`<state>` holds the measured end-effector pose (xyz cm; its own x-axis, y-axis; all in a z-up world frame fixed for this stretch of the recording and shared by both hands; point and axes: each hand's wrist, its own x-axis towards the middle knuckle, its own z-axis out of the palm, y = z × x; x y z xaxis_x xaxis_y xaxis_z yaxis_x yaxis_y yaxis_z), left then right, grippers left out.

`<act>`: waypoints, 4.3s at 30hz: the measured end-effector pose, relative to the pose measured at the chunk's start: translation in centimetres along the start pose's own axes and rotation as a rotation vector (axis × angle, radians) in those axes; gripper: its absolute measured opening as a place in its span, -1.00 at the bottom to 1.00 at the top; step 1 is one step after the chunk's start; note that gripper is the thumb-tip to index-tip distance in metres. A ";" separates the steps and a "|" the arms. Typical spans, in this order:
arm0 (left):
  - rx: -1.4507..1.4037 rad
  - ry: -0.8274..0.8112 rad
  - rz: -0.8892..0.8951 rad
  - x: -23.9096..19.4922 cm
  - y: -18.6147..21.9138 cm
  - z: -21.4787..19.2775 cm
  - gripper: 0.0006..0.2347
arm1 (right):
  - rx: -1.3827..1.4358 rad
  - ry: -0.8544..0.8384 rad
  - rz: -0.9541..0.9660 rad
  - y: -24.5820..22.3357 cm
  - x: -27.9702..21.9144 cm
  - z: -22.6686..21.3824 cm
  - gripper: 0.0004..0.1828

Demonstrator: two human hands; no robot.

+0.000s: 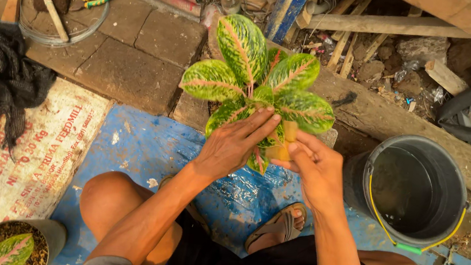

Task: The person wipes the leaves of a potted Aglaonema plant using a yellow sponge. They rotate the plant to reach different leaves and repeatedly dip the sponge into a nearby bucket of water to clean each leaf surface.

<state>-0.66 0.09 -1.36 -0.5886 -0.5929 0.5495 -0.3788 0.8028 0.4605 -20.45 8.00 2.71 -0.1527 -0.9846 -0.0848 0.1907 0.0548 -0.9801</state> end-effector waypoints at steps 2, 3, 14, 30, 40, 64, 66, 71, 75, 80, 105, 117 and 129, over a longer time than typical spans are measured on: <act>-0.047 0.022 -0.087 -0.3 -0.1 -0.3 -0.39 | 0.036 0.017 -0.025 -0.2 0.1 -0.2 -0.58; -0.040 0.054 -0.084 -0.6 -0.3 -0.4 -0.39 | 0.036 0.036 -0.013 -0.1 0.3 -0.4 -0.59; 0.022 0.045 -0.213 0.4 -1.5 -0.8 -0.34 | -0.027 0.090 0.081 2.9 2.1 -0.5 -0.60; -0.481 0.108 -0.644 0.7 -4.2 -0.3 -0.53 | -0.499 0.112 -0.286 5.2 7.2 5.5 -0.63; -0.659 0.154 -0.693 0.3 -5.4 0.8 -0.53 | -0.815 0.216 -0.220 7.0 7.2 6.9 -0.68; -0.602 0.105 -0.754 0.1 -5.1 0.2 -0.51 | -0.844 0.345 -0.158 8.8 9.9 5.7 -0.72; -0.580 0.121 -0.752 0.2 -5.1 0.2 -0.52 | -0.779 0.268 -0.262 8.9 10.7 5.1 -0.76; -0.649 0.184 -0.732 0.3 -5.3 0.3 -0.52 | -0.329 0.259 -0.090 8.6 10.4 4.3 -0.77; -0.589 0.165 -0.707 0.5 -5.2 0.3 -0.52 | -0.558 0.299 -0.040 7.6 10.3 5.5 -0.77; -0.649 0.166 -0.745 0.7 -5.7 0.4 -0.52 | -0.392 0.194 -0.072 5.9 10.3 5.9 -0.79; -1.099 0.155 -0.995 -0.6 -8.1 2.6 -0.44 | -0.827 0.247 -0.729 5.7 3.9 9.4 -0.64; -0.541 0.234 -0.494 0.1 -1.2 -3.3 -0.60 | -0.086 0.186 -0.171 7.4 5.9 7.5 -0.73; -0.372 0.052 -0.094 -0.8 -0.2 -4.6 -0.44 | 0.267 0.098 -0.131 2.5 4.2 5.5 -0.82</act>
<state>3.19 0.04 1.34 -0.5235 -0.6726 0.5231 -0.1388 0.6730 0.7265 -15.32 3.13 0.84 -0.2833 -0.9590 0.0093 0.4090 -0.1296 -0.9033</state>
